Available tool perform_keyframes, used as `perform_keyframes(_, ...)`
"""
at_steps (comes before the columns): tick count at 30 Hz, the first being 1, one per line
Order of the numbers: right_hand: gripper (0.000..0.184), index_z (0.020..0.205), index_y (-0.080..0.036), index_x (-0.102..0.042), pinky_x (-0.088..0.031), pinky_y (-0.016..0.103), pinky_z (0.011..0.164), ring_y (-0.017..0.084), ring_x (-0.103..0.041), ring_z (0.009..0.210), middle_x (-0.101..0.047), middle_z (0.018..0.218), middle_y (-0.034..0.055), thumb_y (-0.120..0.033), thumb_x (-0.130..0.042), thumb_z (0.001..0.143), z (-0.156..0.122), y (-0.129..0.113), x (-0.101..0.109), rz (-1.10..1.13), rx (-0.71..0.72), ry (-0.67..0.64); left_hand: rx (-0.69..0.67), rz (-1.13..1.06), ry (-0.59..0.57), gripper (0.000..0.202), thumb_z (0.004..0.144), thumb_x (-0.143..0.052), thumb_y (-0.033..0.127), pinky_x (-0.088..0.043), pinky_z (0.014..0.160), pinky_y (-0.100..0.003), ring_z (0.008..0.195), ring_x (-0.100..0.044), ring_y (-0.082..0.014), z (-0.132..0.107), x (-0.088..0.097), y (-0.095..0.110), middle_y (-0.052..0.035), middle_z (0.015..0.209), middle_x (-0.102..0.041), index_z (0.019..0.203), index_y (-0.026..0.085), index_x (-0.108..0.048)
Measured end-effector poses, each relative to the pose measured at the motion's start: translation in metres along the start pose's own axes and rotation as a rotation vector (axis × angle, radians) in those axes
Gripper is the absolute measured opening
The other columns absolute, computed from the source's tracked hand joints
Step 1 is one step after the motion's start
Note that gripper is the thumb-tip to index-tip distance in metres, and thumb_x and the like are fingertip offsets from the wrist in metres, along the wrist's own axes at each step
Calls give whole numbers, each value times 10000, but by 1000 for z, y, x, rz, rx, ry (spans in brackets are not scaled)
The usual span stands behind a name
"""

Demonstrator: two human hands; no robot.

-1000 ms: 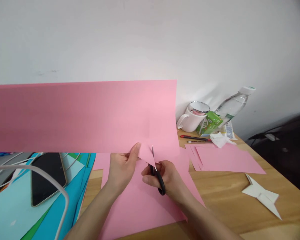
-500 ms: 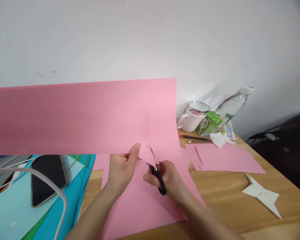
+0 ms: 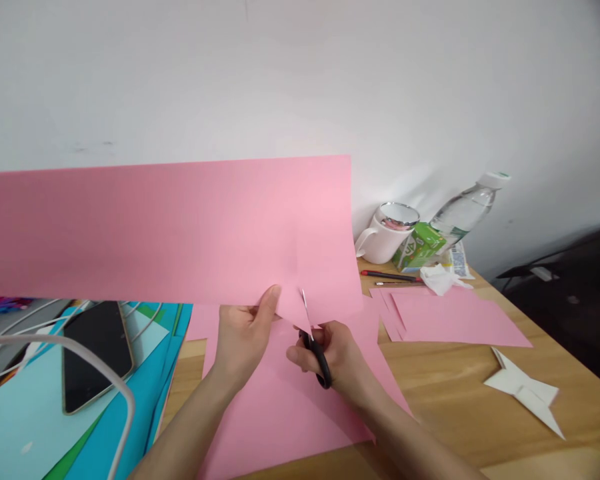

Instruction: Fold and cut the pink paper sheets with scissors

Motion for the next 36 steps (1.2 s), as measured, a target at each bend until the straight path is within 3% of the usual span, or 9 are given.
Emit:
perform_keyframes(5,196,528,-176,-449,-242,235,477,80,-320,521,-372,528,-49,-213,-623,612,-1,-5,-1,52,76,-84,-33,-129,-63,363,750,-592,317,-460,512,-165,540,-611,-138,-2,-3,6,-1,465,-588,429,150,-565)
perform_keyframes(11,235,498,-175,-421,-218,235,467,71,-287,508,-339,516,-55,-207,-625,610,0,-5,-2,66,56,-69,-27,-169,-81,297,761,-590,307,-498,591,-174,646,-670,-169,-2,-5,5,-26,548,-670,528,134,-656)
perform_keyframes(24,202,528,-186,-449,-289,241,493,95,-355,530,-409,533,-42,-223,-637,592,0,-3,-2,57,86,-58,-8,-134,-64,333,727,-604,358,-494,554,-204,614,-649,-188,-1,-3,7,-38,528,-650,478,138,-610)
perform_keyframes(31,297,481,-193,-370,-188,237,456,69,-244,496,-294,500,-66,-239,-644,589,-1,-2,-2,67,26,-27,-18,-103,-48,367,751,-580,349,-475,515,-186,553,-622,-158,-3,-2,6,-27,501,-637,446,145,-580)
perform_keyframes(36,286,498,-186,-395,-187,233,457,71,-256,502,-312,499,-64,-251,-660,585,-2,-1,-2,59,24,-6,-41,-124,-61,338,764,-577,321,-480,542,-178,572,-631,-149,-3,-3,6,-18,525,-648,477,144,-599)
Point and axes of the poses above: each hand's wrist, its own z-axis towards the middle knuckle, its own x-axis out of the back of the hand, y = z × x, the point moved 2 cm from there along z, towards the middle knuckle
